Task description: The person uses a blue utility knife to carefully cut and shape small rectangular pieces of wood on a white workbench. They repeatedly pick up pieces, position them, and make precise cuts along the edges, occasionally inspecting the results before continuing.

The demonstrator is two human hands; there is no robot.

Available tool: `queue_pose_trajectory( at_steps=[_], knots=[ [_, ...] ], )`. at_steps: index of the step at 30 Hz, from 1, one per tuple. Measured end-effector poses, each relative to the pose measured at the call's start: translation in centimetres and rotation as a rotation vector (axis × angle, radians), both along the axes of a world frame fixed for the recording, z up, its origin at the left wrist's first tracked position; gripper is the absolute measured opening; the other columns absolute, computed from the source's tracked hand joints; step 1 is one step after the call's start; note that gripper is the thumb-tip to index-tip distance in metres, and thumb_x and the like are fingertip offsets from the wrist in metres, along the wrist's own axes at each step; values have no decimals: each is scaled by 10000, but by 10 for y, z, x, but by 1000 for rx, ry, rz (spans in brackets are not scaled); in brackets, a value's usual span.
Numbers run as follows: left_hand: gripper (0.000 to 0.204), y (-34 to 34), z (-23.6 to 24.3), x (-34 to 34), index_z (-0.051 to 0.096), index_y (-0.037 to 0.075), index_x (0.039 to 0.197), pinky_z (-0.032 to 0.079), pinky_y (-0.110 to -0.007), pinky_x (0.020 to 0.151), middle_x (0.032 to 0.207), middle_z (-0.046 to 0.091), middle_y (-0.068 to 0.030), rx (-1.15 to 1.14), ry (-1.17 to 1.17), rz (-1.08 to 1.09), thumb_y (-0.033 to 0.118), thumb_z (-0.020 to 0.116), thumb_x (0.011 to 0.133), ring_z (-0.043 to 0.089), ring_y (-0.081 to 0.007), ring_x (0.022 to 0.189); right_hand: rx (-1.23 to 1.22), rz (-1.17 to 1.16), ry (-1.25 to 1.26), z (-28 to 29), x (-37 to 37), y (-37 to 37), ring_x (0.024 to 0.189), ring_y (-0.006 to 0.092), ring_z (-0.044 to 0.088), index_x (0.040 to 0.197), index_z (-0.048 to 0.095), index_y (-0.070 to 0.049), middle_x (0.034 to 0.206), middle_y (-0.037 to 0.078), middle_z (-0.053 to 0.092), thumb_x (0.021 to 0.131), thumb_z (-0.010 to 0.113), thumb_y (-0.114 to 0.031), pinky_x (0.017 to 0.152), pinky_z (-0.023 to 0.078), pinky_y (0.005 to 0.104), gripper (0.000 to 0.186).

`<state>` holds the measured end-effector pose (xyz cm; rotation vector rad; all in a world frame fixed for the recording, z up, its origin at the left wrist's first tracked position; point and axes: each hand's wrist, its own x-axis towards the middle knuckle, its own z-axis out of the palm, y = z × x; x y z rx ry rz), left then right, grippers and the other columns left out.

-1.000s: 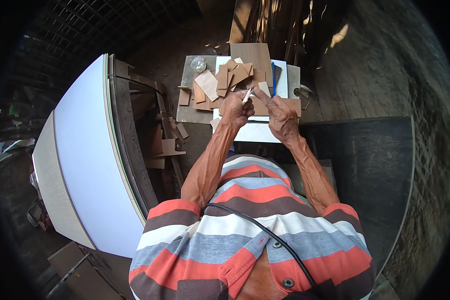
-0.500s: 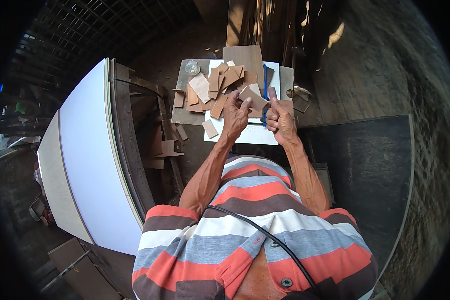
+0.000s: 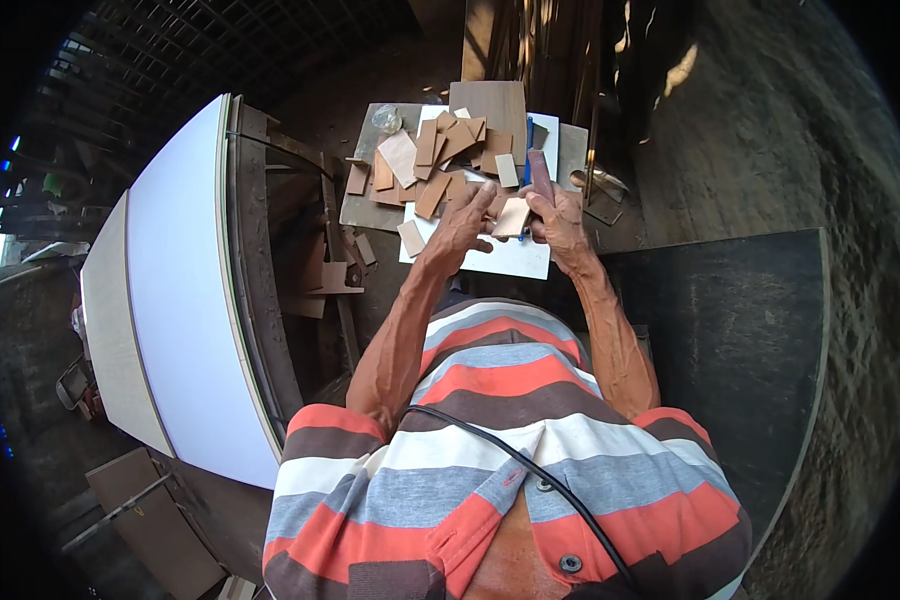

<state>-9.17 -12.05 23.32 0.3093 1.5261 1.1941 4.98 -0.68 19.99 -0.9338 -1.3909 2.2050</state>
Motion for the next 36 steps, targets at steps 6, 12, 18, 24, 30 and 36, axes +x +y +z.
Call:
queue_pose_trajectory(
  at_steps=[6, 12, 18, 24, 30, 36],
  knots=[
    [272, 16, -19, 20, 624, 53, 1182, 405, -225, 449, 795, 591, 4, 123, 126, 193, 224, 489, 1020, 520, -72, 580, 372, -120, -40, 17, -4, -8, 543, 140, 531, 1321, 550, -52, 794, 39, 614, 963, 513, -120, 516, 458, 323, 366],
    [216, 24, -10, 26, 653, 20, 1118, 396, -223, 410, 779, 609, -20, 240, -155, 340, 139, 514, 1001, 545, -76, 556, 1241, 145, -301, 10, 17, -18, 664, 306, 651, 1470, 461, -364, 810, 173, 679, 890, 541, -47, 650, 511, 431, 666],
    [193, 26, -16, 18, 712, -7, 1017, 461, -225, 597, 838, 670, -18, 302, 219, 488, 99, 554, 985, 567, -56, 691, 1210, -27, -339, 37, 12, -11, 644, 319, 631, 1441, 509, -351, 727, 164, 642, 889, 522, -9, 603, 489, 423, 650],
    [179, 25, 5, 4, 722, -5, 997, 459, -187, 669, 899, 673, -20, 415, 564, 358, 112, 588, 982, 565, -58, 765, 927, -93, -299, 7, 1, 7, 806, 314, 710, 1434, 528, -267, 940, 189, 716, 911, 450, 29, 697, 537, 392, 606],
    [236, 25, -8, -14, 651, -29, 1036, 448, -213, 615, 836, 639, -8, 433, 212, 232, 187, 561, 1006, 545, -51, 700, 1208, -72, -392, 11, -20, -10, 556, 288, 624, 1475, 459, -348, 651, 177, 620, 894, 525, -3, 580, 500, 415, 679],
    [245, 17, 6, -25, 655, -14, 1036, 432, -202, 545, 772, 617, 16, 288, 121, 219, 211, 562, 1005, 537, -47, 630, 1338, 31, -309, 41, -19, -31, 736, 256, 686, 1452, 515, -236, 948, 194, 700, 866, 468, 87, 704, 528, 375, 671]
  ],
)
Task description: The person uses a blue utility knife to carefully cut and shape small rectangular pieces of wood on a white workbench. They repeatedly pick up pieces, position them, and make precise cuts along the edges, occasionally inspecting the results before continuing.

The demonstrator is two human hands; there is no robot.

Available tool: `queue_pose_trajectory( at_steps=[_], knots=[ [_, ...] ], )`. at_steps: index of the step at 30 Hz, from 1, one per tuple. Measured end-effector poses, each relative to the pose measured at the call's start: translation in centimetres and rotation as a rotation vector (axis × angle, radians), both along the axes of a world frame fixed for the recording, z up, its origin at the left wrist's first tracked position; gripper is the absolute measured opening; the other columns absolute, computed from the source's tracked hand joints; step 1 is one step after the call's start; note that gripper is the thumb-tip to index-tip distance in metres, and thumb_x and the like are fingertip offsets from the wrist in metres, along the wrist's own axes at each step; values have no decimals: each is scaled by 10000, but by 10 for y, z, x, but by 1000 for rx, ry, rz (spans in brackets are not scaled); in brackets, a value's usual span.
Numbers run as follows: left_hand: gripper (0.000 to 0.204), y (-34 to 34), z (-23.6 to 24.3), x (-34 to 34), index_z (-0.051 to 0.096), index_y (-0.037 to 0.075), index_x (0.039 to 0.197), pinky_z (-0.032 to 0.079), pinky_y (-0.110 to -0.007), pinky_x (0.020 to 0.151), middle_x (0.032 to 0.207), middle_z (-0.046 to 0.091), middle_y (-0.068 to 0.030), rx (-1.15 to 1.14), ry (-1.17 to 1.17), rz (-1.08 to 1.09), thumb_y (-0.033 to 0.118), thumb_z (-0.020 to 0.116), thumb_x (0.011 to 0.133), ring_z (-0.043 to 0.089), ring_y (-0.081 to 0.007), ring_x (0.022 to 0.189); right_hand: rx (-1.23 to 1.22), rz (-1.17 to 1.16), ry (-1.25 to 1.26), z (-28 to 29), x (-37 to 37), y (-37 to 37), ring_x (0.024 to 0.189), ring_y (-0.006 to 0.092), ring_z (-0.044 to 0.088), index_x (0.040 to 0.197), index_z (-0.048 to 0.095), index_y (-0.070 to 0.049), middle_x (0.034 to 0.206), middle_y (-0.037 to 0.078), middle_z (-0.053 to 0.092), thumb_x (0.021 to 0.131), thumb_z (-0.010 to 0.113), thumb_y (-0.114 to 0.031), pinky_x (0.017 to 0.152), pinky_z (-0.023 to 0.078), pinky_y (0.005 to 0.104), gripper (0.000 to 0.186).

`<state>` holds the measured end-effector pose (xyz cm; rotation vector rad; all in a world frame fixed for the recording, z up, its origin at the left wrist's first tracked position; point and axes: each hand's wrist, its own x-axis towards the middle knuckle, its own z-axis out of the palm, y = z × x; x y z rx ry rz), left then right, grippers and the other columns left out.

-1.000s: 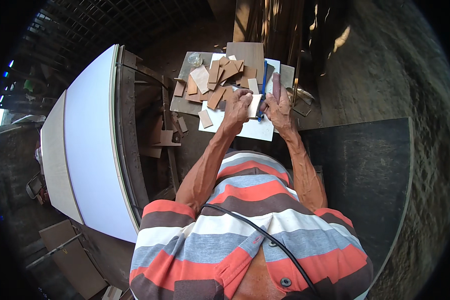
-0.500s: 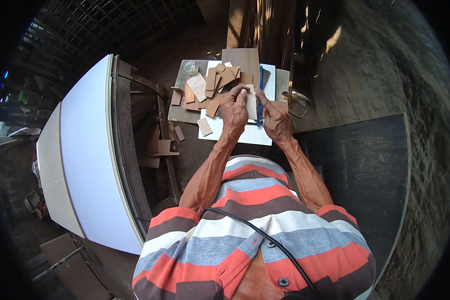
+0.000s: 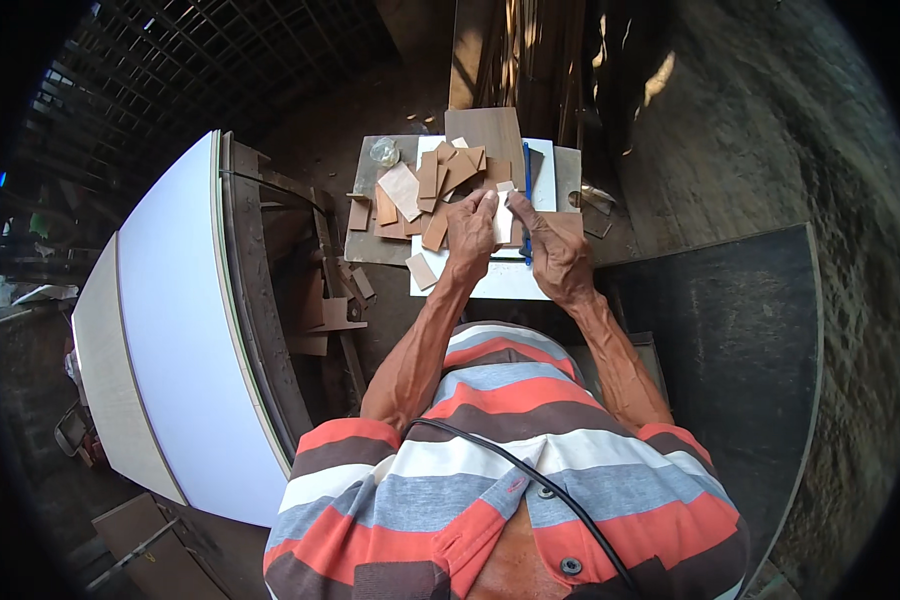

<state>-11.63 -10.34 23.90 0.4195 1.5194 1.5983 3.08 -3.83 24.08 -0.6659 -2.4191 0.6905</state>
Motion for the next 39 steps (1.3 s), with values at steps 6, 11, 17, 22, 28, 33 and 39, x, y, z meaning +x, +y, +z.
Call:
queue_pose_trajectory(
  at_steps=[6, 11, 17, 22, 28, 33, 39],
  knots=[
    [256, -6, 2, -5, 597, 22, 1007, 516, -221, 570, 791, 606, -11, 142, 397, -200, 270, 537, 1030, 582, -64, 671, -529, -122, -139, -26, 8, 50, 947, 309, 707, 1483, 461, -155, 1278, 185, 628, 915, 417, 36, 827, 527, 426, 601],
    [253, -6, -8, -11, 497, 36, 1107, 572, -270, 626, 878, 614, -44, 54, -50, -161, 282, 489, 1049, 615, -93, 756, -637, -93, 108, -26, 5, 34, 1145, 209, 572, 1504, 401, -80, 1471, 101, 510, 926, 391, 36, 960, 449, 309, 590],
    [224, -10, -19, -11, 503, 34, 1137, 601, -287, 647, 910, 631, -65, 41, 27, -128, 218, 543, 1017, 648, -123, 790, -838, -119, 205, 0, -6, 18, 1386, 218, 441, 1491, 411, -52, 1483, 142, 484, 898, 379, 104, 1151, 330, 278, 614],
    [183, -11, -12, -15, 508, 31, 1144, 633, -321, 674, 890, 634, -53, 197, -235, -222, 165, 517, 1019, 658, -138, 766, -683, -102, 162, -6, -3, 20, 1295, 243, 533, 1503, 410, -113, 1397, 171, 557, 893, 415, 52, 1071, 420, 306, 631],
    [183, -18, -20, -11, 555, 25, 975, 414, -222, 475, 787, 590, -22, 94, 123, -278, 170, 462, 1038, 509, -68, 595, -66, -59, -381, 13, -21, 7, 796, 310, 676, 1465, 475, -339, 934, 157, 685, 890, 490, -50, 687, 529, 406, 644],
    [139, -16, -15, -6, 528, 46, 1011, 402, -215, 480, 779, 574, -6, 113, 142, -240, 166, 463, 1038, 485, -60, 590, -244, -183, -430, -46, 23, 54, 769, 327, 681, 1464, 477, -337, 963, 169, 709, 894, 478, -22, 688, 524, 428, 651],
    [127, -20, -17, 3, 514, 54, 988, 401, -224, 484, 757, 552, 4, 98, 215, -295, 161, 464, 1038, 474, -59, 588, -40, -111, -398, -17, -10, 12, 654, 314, 635, 1498, 424, -341, 708, 163, 622, 897, 507, -41, 614, 479, 455, 676]
  ],
)
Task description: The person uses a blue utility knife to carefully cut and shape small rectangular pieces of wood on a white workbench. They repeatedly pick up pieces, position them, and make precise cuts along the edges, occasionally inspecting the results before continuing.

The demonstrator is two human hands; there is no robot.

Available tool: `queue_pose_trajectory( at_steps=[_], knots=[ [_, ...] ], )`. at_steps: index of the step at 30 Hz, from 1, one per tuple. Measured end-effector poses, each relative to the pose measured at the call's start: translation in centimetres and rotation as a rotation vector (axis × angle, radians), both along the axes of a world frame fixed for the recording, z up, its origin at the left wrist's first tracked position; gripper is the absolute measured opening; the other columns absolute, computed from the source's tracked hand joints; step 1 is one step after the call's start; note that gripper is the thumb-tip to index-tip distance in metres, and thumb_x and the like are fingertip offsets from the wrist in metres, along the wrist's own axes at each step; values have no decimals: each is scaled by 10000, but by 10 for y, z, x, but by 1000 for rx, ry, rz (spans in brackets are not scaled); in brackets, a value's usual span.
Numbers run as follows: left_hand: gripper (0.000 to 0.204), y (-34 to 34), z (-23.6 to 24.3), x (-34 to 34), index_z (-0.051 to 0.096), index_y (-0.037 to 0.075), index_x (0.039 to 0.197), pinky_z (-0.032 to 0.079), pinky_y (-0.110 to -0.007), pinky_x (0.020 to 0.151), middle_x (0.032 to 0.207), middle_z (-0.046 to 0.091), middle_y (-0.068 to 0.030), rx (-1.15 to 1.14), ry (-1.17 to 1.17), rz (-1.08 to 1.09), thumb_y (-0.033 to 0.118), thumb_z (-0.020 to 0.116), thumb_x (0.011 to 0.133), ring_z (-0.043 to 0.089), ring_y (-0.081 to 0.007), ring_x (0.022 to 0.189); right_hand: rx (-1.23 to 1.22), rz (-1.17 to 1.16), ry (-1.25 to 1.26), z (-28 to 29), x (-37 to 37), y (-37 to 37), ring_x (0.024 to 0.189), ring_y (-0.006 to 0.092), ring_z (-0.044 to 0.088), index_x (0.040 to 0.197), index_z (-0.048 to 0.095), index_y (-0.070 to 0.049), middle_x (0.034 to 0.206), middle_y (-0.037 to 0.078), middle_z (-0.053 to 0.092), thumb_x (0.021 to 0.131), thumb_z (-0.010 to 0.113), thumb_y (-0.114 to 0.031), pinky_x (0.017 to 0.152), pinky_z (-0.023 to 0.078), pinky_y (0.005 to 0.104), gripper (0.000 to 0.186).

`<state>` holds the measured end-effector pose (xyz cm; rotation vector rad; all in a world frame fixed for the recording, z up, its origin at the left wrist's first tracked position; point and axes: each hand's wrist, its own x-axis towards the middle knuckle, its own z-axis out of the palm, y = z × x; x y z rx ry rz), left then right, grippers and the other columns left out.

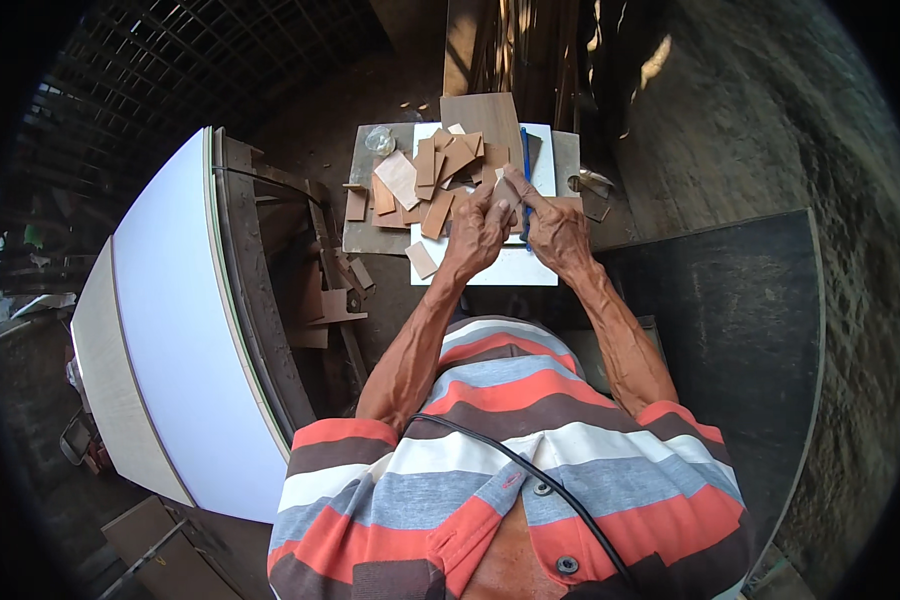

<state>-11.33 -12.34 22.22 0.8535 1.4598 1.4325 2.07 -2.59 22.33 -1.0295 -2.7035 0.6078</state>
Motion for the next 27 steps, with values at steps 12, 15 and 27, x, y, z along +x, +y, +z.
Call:
queue_pose_trajectory(
  at_steps=[12, 15, 27],
  knots=[
    [228, 4, -6, -5, 548, 41, 1013, 421, -232, 459, 738, 586, -27, -45, -274, 41, 253, 472, 1053, 510, -81, 544, -250, -138, 29, -29, 17, 42, 757, 347, 698, 1486, 433, -279, 941, 209, 713, 938, 477, -126, 677, 529, 442, 571],
    [368, 7, -18, -19, 569, 61, 968, 408, -237, 420, 640, 574, -34, -246, -330, 267, 395, 441, 1055, 498, -86, 465, -308, -75, 434, -16, 6, 19, 853, 356, 711, 1505, 401, -300, 1242, 142, 663, 930, 429, -44, 770, 557, 424, 630],
    [421, 16, 18, -23, 615, 53, 810, 353, -241, 458, 628, 523, 38, -35, 135, 149, 364, 471, 1054, 440, -45, 535, -780, -74, 559, -2, 2, 4, 1370, 251, 468, 1487, 423, -81, 1453, 152, 519, 844, 355, 68, 1130, 372, 318, 664]
  ],
)
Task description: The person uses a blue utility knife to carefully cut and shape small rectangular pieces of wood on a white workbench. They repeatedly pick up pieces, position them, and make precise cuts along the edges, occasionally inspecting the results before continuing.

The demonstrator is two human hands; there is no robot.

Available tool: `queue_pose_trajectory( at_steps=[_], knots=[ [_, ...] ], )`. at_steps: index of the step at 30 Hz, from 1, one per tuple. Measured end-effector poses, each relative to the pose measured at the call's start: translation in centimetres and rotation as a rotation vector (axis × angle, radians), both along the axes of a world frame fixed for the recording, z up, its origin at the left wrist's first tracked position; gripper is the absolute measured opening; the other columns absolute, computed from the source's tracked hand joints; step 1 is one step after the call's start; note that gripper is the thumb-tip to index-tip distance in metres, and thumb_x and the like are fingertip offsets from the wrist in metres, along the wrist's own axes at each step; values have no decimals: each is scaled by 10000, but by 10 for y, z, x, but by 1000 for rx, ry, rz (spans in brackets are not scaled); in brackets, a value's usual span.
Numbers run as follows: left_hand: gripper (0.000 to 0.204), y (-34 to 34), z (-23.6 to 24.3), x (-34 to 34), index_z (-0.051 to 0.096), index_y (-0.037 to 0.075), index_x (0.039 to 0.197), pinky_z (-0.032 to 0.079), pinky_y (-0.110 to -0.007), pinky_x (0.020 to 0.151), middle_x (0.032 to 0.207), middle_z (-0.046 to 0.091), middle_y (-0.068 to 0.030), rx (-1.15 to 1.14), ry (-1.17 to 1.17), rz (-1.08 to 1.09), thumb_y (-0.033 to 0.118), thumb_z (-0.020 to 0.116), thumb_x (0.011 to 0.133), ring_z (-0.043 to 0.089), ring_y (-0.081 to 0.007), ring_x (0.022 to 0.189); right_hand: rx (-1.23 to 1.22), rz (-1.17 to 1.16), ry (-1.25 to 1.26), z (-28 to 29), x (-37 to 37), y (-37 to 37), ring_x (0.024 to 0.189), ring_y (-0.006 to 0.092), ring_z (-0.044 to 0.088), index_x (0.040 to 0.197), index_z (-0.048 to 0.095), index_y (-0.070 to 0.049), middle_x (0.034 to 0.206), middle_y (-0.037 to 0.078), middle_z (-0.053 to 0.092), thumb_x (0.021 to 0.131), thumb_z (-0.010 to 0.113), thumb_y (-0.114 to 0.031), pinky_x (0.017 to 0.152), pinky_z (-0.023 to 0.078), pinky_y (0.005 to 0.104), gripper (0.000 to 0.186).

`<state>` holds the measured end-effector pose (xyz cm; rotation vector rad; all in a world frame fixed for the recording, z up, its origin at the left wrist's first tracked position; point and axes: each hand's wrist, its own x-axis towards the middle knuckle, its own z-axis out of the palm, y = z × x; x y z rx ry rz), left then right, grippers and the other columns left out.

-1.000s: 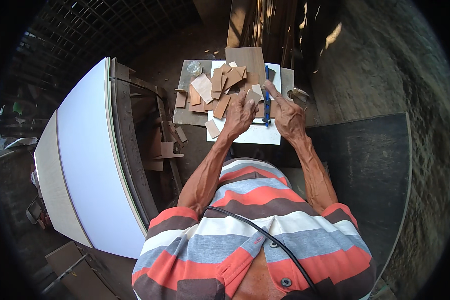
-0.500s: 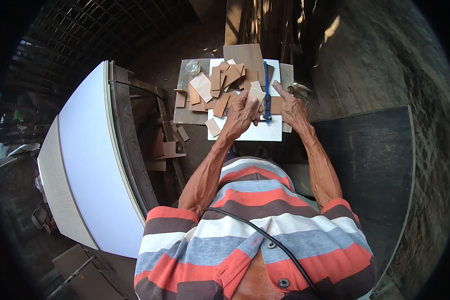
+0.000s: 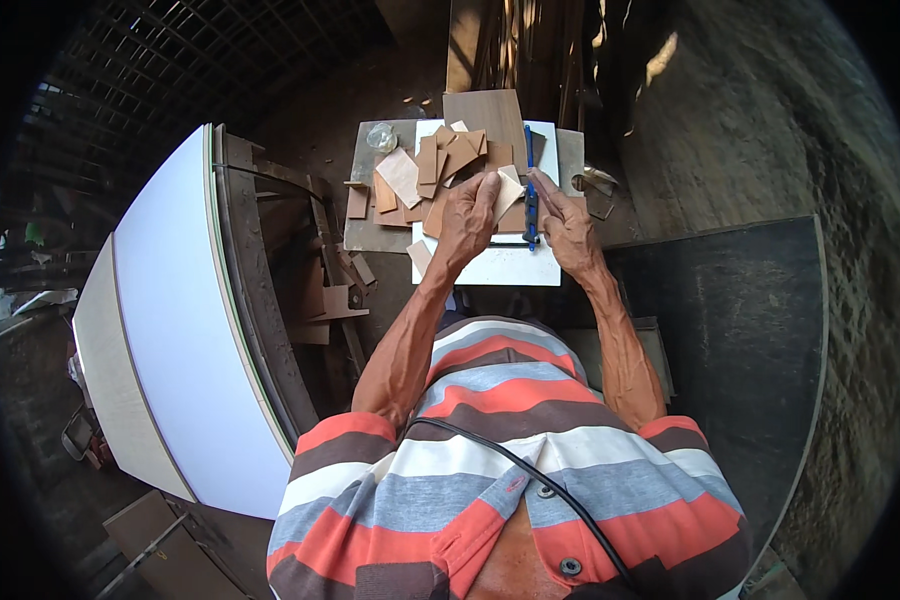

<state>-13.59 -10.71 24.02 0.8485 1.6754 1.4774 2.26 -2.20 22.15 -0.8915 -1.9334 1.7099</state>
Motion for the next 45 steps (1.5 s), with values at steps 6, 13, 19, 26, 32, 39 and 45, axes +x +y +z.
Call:
queue_pose_trajectory(
  at_steps=[6, 13, 19, 26, 32, 39, 45],
  knots=[
    [229, -5, -28, 5, 559, 27, 1055, 456, -261, 547, 811, 619, -37, 37, -99, -144, 242, 480, 1053, 544, -108, 587, 176, -43, 155, 22, -12, 11, 1107, 227, 600, 1513, 392, -95, 1468, 104, 515, 862, 367, 84, 878, 461, 315, 676],
    [111, -7, -24, 9, 532, 41, 1042, 480, -379, 586, 770, 629, -116, 189, 508, -92, -14, 515, 947, 643, -256, 656, 475, 116, -734, 15, -11, 5, 884, 431, 681, 1436, 515, -295, 945, 235, 706, 872, 489, -64, 815, 527, 495, 610],
    [187, -4, -30, -2, 548, 25, 971, 467, -421, 625, 778, 611, -153, 246, 678, -138, -93, 567, 827, 621, -363, 732, 431, -26, -204, 11, 1, -1, 819, 395, 681, 1410, 550, -262, 1137, 198, 688, 887, 465, -43, 758, 530, 458, 574],
    [206, -12, -33, 2, 533, 28, 961, 462, -452, 682, 852, 564, -155, 205, 782, -164, -78, 595, 796, 585, -370, 821, 211, -136, -276, -5, 27, 8, 1096, 311, 665, 1434, 526, -265, 1270, 160, 650, 926, 415, 11, 911, 509, 381, 588],
    [224, -6, -44, 14, 562, 32, 992, 455, -449, 678, 812, 551, -150, 258, 786, -225, -80, 603, 802, 569, -362, 778, 529, 77, -485, -49, 33, 23, 821, 337, 705, 1476, 467, -265, 1222, 143, 678, 882, 410, 20, 704, 547, 390, 661],
    [415, -7, -52, 19, 486, 4, 1180, 389, -477, 917, 1134, 482, -218, -30, 1000, -202, 2, 614, 785, 471, -393, 1034, -454, -108, -96, 14, 8, 6, 698, 89, 646, 1554, 315, -176, 1324, 82, 602, 1001, 449, -135, 533, 502, 216, 571],
    [699, -9, -26, 23, 308, 41, 1412, 457, -486, 908, 1183, 522, -243, -108, 529, -287, 87, 696, 832, 559, -390, 1029, -50, -58, -143, 4, -5, 0, 1036, 123, 648, 1521, 371, -132, 1456, 10, 540, 986, 405, -6, 756, 528, 231, 551]
  ],
)
